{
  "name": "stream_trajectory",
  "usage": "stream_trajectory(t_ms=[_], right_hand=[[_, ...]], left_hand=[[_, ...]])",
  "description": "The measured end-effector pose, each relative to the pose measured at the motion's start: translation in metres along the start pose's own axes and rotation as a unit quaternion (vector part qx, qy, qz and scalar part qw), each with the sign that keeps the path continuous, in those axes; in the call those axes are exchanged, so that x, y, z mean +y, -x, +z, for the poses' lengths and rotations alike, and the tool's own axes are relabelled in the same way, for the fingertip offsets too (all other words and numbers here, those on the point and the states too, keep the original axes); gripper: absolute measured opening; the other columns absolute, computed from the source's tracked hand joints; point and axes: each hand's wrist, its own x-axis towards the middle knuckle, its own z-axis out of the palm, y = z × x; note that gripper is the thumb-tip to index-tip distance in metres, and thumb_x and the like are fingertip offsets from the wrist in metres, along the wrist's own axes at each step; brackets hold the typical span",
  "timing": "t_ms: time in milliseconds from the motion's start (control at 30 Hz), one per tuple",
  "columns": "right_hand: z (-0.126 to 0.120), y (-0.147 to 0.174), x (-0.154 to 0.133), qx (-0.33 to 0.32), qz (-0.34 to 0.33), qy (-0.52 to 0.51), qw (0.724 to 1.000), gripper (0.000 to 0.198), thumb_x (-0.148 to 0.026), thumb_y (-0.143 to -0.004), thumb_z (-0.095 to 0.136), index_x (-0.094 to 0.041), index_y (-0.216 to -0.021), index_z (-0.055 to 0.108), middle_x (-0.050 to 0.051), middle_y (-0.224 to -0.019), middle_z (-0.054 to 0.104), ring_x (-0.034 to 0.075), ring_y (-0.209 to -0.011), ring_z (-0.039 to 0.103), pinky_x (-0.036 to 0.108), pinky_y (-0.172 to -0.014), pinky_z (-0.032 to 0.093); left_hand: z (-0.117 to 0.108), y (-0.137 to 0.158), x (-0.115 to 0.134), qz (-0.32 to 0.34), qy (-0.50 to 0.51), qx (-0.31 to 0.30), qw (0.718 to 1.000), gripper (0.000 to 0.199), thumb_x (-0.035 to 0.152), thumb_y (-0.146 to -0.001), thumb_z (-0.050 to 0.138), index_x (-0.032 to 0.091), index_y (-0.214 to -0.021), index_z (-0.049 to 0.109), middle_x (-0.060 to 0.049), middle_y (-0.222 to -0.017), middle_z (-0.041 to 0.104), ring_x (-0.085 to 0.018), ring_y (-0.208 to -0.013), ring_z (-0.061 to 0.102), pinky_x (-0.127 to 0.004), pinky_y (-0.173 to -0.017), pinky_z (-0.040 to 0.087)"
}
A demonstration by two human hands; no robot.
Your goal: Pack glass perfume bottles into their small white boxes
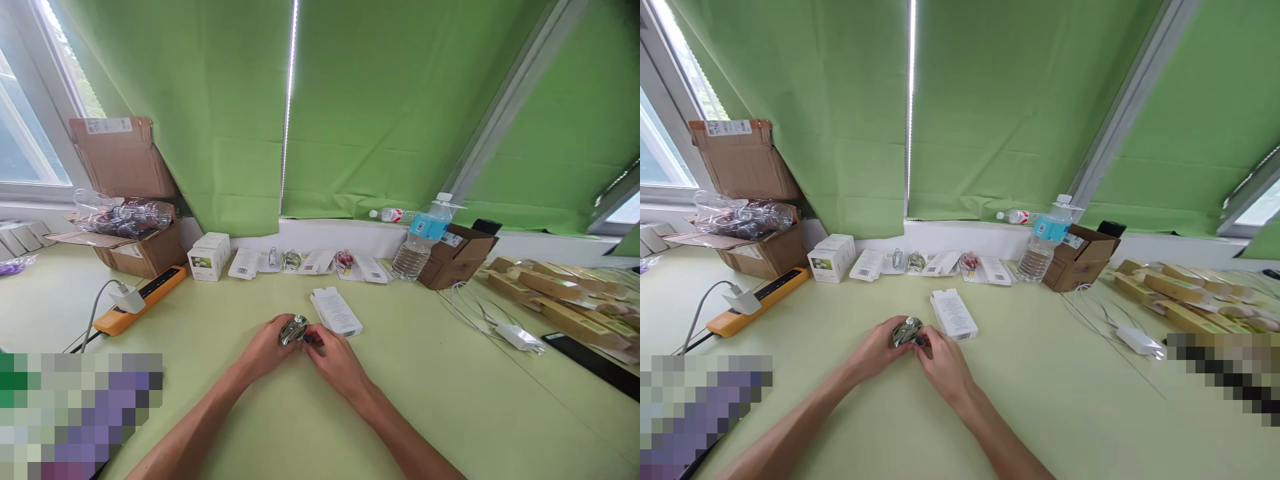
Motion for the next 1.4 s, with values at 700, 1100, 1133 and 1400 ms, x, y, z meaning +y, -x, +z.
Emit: stream_trajectory(t_ms=[700,1100,1133,1400], right_hand=[[-0.010,-0.001,0.007,0.005,0.035,0.181,0.983,0.022,-0.019,-0.091,0.046,-0.021,-0.099,0.066,0.005,-0.097,0.069,0.019,-0.090,0.064,0.026,-0.075,0.042],[-0.009,-0.001,0.007,-0.029,0.040,0.192,0.980,0.024,-0.019,-0.092,0.048,-0.019,-0.109,0.066,0.007,-0.105,0.068,0.021,-0.100,0.061,0.026,-0.080,0.040],[-0.010,-0.001,0.006,-0.031,0.038,0.195,0.980,0.024,-0.019,-0.092,0.048,-0.019,-0.107,0.067,0.007,-0.104,0.068,0.021,-0.100,0.061,0.026,-0.079,0.039],[-0.012,-0.001,0.003,-0.046,0.033,0.213,0.975,0.024,-0.020,-0.092,0.048,-0.023,-0.101,0.070,0.005,-0.093,0.066,0.019,-0.092,0.062,0.026,-0.072,0.038]], left_hand=[[0.004,0.001,-0.004,-0.006,-0.034,-0.001,0.999,0.026,0.031,-0.085,0.056,0.026,-0.111,0.056,-0.001,-0.108,0.068,-0.020,-0.091,0.063,-0.027,-0.074,0.047],[0.004,0.001,-0.005,-0.007,-0.040,-0.006,0.999,0.028,0.031,-0.087,0.054,0.026,-0.115,0.054,-0.003,-0.111,0.068,-0.022,-0.095,0.064,-0.029,-0.078,0.047],[0.004,0.001,-0.004,-0.008,-0.041,-0.006,0.999,0.028,0.031,-0.087,0.054,0.026,-0.115,0.054,-0.003,-0.111,0.068,-0.022,-0.095,0.064,-0.029,-0.078,0.047],[0.005,0.002,-0.002,-0.009,-0.042,-0.004,0.999,0.027,0.031,-0.087,0.055,0.026,-0.113,0.054,-0.004,-0.111,0.067,-0.022,-0.094,0.063,-0.029,-0.077,0.047]])
